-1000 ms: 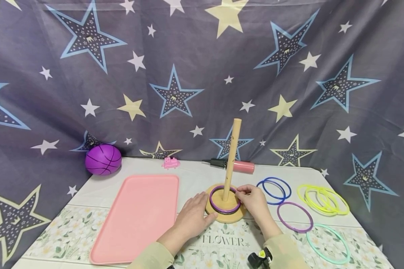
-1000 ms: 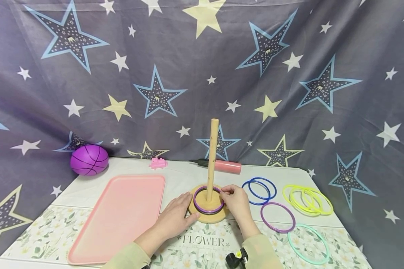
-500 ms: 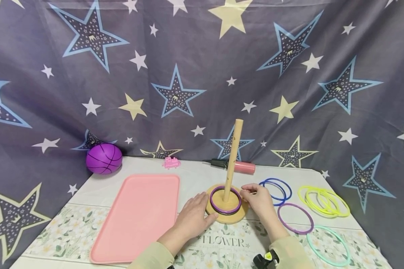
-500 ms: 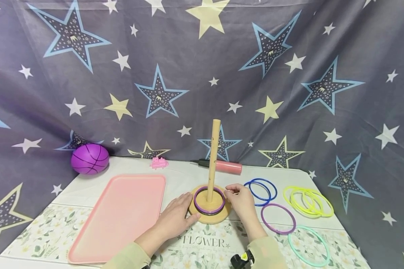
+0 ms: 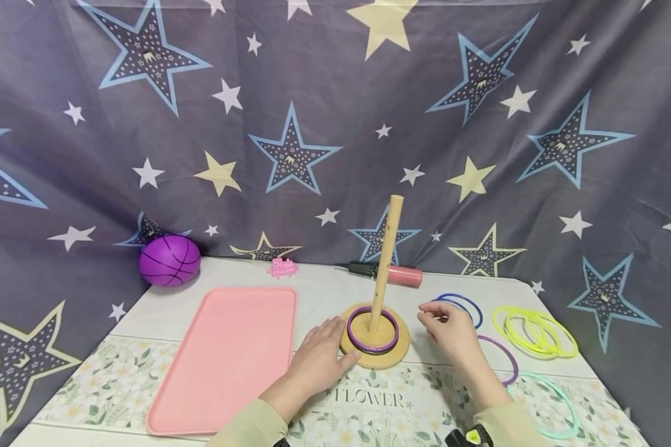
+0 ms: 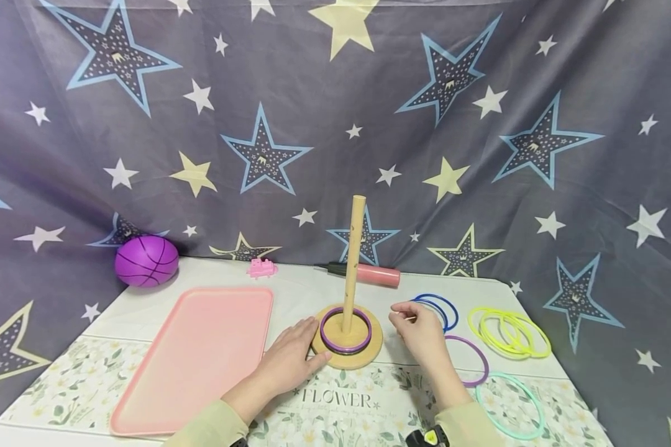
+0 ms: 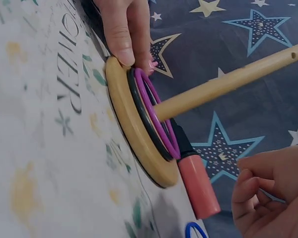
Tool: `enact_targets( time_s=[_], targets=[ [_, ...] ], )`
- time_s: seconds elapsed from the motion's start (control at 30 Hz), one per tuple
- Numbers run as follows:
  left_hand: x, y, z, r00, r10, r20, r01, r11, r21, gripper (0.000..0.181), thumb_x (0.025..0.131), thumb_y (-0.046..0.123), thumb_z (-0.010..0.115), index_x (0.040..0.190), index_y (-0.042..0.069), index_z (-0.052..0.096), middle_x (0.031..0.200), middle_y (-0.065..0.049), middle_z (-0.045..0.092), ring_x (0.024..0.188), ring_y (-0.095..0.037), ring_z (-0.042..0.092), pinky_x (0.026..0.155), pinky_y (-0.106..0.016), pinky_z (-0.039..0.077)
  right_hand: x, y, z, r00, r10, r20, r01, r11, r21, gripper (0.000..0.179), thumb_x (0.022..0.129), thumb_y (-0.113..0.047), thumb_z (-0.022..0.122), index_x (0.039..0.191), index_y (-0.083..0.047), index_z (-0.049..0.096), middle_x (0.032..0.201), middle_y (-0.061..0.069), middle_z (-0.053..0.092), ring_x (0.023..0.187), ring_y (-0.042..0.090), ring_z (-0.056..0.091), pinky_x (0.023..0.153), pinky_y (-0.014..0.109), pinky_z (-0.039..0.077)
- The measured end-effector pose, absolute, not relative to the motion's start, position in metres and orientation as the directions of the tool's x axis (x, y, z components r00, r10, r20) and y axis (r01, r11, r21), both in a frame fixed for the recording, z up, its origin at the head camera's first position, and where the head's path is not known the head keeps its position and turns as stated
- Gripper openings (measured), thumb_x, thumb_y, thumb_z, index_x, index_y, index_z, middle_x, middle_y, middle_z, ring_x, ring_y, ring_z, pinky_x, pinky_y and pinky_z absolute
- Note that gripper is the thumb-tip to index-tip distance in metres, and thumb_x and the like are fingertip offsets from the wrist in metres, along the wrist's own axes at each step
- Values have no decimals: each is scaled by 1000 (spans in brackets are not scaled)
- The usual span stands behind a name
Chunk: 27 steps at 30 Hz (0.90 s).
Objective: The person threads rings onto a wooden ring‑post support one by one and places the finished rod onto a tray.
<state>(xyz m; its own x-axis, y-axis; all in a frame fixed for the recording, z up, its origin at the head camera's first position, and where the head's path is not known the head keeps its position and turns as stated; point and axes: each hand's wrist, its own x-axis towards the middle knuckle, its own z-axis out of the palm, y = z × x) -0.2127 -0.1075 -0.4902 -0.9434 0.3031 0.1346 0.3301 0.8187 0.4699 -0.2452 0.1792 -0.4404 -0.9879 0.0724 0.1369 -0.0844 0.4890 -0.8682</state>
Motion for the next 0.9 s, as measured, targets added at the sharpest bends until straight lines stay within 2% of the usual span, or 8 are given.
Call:
enact_targets(
  time_s=[0.17, 0.37, 0.67, 0.9],
  targets=[
    [-213, -108, -490, -941, 308, 144, 339, 821, 460, 82, 108, 47, 69, 164, -8, 44, 171, -27, 41, 161, -44, 35, 133, -61, 26, -238, 197, -437, -985, 91, 146, -80, 510, -857, 25, 105, -17, 77, 125, 0, 79, 94, 5, 72, 72, 13, 64, 59, 24, 54],
    [-214, -108, -490, -939, 307, 154, 343, 824, 451, 81, 109, 47, 69, 164, -8, 44, 171, -27, 42, 161, -44, 36, 133, -60, 26, -229, 222, -435, -985, 104, 135, -56, 553, -831, 33, 107, -24, 77, 131, -1, 77, 100, 6, 73, 75, 17, 64, 59, 25, 52],
    [-215, -109, -492, -939, 306, 156, 344, 828, 443, 81, 109, 47, 69, 164, -7, 45, 171, -26, 42, 161, -43, 36, 133, -60, 27, -219, 266, -440, -987, 138, 82, 11, 565, -825, 43, 109, -29, 75, 138, 2, 71, 107, 10, 75, 83, 21, 68, 63, 26, 56],
    [-214, -109, -493, -940, 307, 152, 342, 823, 455, 81, 108, 47, 69, 164, -7, 44, 171, -26, 42, 161, -44, 36, 133, -60, 26, -214, 292, -448, -976, 213, 52, 84, 582, -809, 49, 108, -36, 75, 140, 1, 71, 111, 9, 76, 88, 14, 68, 68, 26, 60]
  ],
)
